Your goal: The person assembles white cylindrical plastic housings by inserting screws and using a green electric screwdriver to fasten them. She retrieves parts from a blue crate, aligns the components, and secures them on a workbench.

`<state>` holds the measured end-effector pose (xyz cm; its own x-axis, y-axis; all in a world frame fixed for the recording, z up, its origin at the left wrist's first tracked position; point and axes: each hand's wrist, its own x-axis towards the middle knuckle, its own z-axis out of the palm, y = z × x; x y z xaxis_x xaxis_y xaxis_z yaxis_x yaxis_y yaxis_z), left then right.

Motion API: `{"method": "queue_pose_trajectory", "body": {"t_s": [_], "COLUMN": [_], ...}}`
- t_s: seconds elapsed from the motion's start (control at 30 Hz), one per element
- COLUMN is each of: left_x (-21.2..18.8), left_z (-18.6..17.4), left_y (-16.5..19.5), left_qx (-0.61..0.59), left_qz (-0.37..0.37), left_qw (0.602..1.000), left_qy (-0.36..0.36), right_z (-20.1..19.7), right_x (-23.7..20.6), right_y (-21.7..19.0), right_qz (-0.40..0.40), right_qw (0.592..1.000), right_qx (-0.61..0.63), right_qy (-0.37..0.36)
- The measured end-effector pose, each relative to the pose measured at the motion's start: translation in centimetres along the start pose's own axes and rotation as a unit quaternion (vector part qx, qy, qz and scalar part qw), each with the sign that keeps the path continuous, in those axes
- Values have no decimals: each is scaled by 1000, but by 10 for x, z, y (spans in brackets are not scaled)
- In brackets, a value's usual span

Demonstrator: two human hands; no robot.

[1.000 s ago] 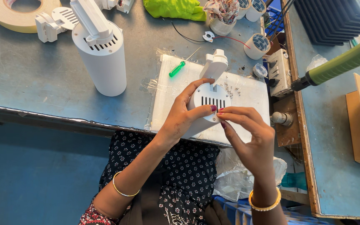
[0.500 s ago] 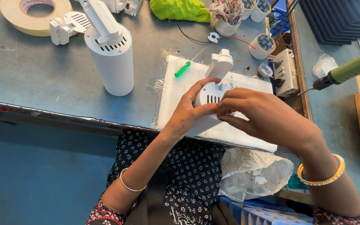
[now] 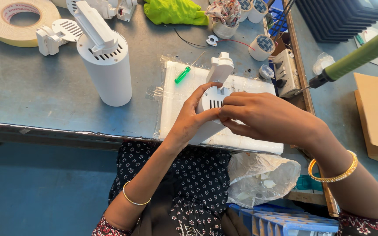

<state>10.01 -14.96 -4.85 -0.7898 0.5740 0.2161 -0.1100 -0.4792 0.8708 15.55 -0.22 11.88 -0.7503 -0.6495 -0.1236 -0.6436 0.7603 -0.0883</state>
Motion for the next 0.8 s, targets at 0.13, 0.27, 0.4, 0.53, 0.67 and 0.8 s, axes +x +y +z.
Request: {"method": "queue_pose_trajectory", "body": {"t_s": [0.13, 0.27, 0.4, 0.53, 0.67, 0.8], "left_x": [-1, 0, -1, -2, -3, -3], "left_z": [0, -1, 0, 0, 1, 3], "left_y": [1, 1, 1, 2, 4, 5], "left_qx": [-8, -13, -32, -28, -30, 2], "left_qz": [0, 0, 2, -14, 5, 2], "left_qw": [1000, 1000, 999, 999, 1000, 1000], "left_qy": [1, 0, 3, 9, 3, 9], "right_z": [-3, -6, -6, -10, 11, 36], "right_x": [1, -4, -29, -64, -97, -121], "right_y": [1, 4, 19, 82, 151, 179], "right_qz": [-24, 32, 4, 164, 195, 159], "right_qw": [999, 999, 977, 795, 665, 657], "right_qx": [-27, 28, -29, 24, 232, 468], "right_qy": [18, 21, 210, 583, 682, 570]}}
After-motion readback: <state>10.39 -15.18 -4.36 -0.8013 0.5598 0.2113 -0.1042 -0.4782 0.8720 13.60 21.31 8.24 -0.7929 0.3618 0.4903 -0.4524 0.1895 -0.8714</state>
